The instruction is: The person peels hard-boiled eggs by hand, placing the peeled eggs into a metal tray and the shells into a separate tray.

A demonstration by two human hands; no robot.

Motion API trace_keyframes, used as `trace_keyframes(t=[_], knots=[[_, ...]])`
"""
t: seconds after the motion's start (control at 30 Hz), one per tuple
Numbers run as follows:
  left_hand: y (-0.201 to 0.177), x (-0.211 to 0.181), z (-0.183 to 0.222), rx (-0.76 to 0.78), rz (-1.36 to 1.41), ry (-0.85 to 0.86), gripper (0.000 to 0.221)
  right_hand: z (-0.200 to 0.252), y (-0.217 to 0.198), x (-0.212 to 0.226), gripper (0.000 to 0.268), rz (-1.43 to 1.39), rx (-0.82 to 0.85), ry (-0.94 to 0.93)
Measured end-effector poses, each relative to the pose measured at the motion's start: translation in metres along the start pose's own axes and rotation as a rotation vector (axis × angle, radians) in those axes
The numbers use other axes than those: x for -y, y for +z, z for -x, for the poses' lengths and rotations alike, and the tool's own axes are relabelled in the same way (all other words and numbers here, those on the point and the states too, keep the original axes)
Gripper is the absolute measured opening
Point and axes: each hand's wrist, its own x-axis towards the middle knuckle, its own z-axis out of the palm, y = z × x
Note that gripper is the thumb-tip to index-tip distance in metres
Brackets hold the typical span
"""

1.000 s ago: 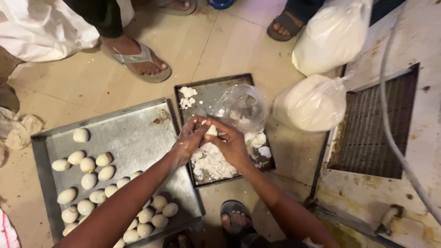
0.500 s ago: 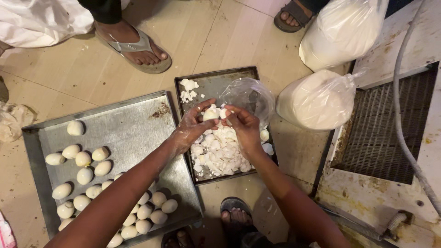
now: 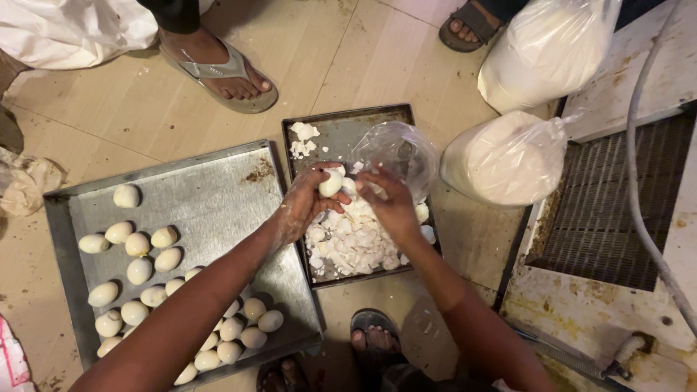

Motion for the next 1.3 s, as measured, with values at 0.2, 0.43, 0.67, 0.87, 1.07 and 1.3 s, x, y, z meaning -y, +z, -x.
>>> trace_keyframes(t=[0.2,0.43,0.67,0.87,1.07,1.3], knots=[[0.011,0.004,-0.001,-0.027,0.045,-0.019,0.043,0.020,0.026,0.048,0.066,0.009,0.024,-0.158],[0.010,-0.010,0.009,0.014,-0.058,0.021,0.045,0.022,0.026,0.038,0.038,-0.207,0.019,-0.025],[0.004,-0.009,0.010,0.146,-0.102,0.029,0.048,0.013,0.022,0.009,0.032,-0.593,-0.104,0.181],[0.004,-0.003,0.009,-0.093,-0.245,-0.053,0.044,0.004,0.018,-0.018,0.034,-0.396,-0.132,0.085],[0.005,0.000,0.002,-0.087,-0.366,-0.069,0.043,0.005,0.012,0.024,0.048,-0.094,0.192,-0.075],[-0.009,0.007,-0.010,-0.083,-0.291,0.065,0.041,0.007,0.020,0.002,0.022,-0.309,0.013,0.087]])
